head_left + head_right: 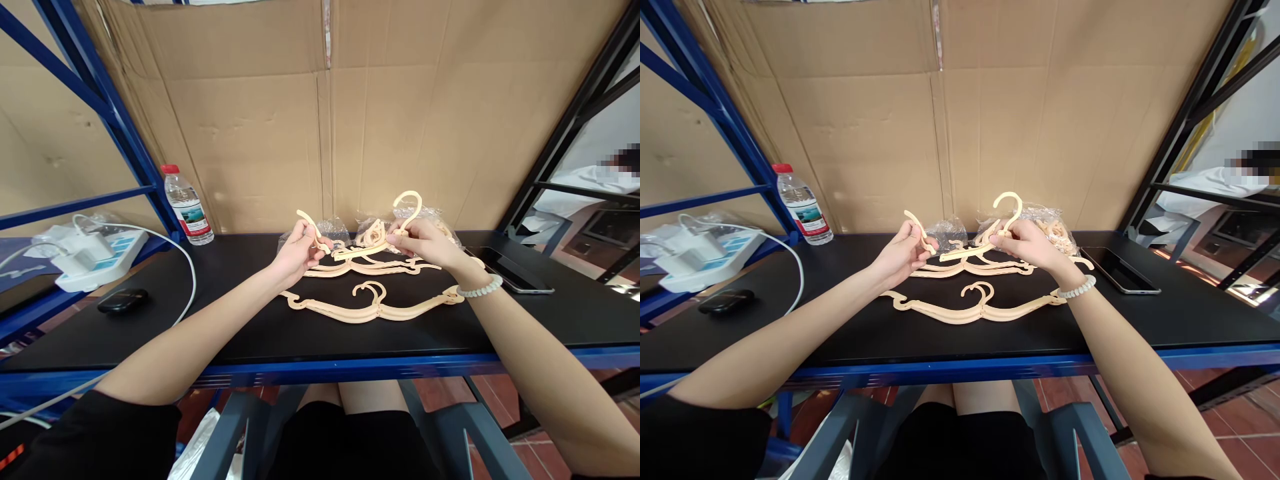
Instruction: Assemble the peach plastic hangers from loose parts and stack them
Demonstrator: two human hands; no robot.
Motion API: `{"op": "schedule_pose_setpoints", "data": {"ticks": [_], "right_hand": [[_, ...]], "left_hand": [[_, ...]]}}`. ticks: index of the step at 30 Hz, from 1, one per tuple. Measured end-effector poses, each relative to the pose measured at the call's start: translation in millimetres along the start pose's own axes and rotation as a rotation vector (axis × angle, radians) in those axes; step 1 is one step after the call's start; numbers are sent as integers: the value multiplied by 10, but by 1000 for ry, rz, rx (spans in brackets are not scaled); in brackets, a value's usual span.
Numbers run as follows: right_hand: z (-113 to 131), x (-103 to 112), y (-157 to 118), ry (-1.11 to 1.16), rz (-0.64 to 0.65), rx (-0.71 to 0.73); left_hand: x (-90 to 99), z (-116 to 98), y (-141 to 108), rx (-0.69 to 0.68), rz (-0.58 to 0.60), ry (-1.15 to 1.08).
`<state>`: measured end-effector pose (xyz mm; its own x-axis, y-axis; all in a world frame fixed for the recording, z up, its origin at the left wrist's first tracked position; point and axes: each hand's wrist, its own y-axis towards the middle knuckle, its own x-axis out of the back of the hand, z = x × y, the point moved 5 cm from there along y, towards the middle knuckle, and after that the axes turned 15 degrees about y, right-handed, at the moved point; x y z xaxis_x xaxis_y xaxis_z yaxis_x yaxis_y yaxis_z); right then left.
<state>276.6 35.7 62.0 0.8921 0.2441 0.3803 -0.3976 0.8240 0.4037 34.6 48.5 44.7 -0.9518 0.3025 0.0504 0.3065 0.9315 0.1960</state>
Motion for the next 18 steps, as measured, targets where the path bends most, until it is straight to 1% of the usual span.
{"op": "schedule_pose_setpoints", "data": {"ticks": [4,8,10,14,18], "right_hand": [[6,-6,-5,-7,-20,4],[47,-26,-14,26,-10,36],[71,-28,-21,33,-14,59],[108,-14,-38,20,-49,102],[128,-14,-50,22,-52,129]], "left_hand": [[-21,23,6,24,4,-47],[-59,23,-5,45,88,-62],[-46,19,-13,61,105,-71],[9,-5,-34,87,114,-53],[60,-14,-75,106,72,-48]]}}
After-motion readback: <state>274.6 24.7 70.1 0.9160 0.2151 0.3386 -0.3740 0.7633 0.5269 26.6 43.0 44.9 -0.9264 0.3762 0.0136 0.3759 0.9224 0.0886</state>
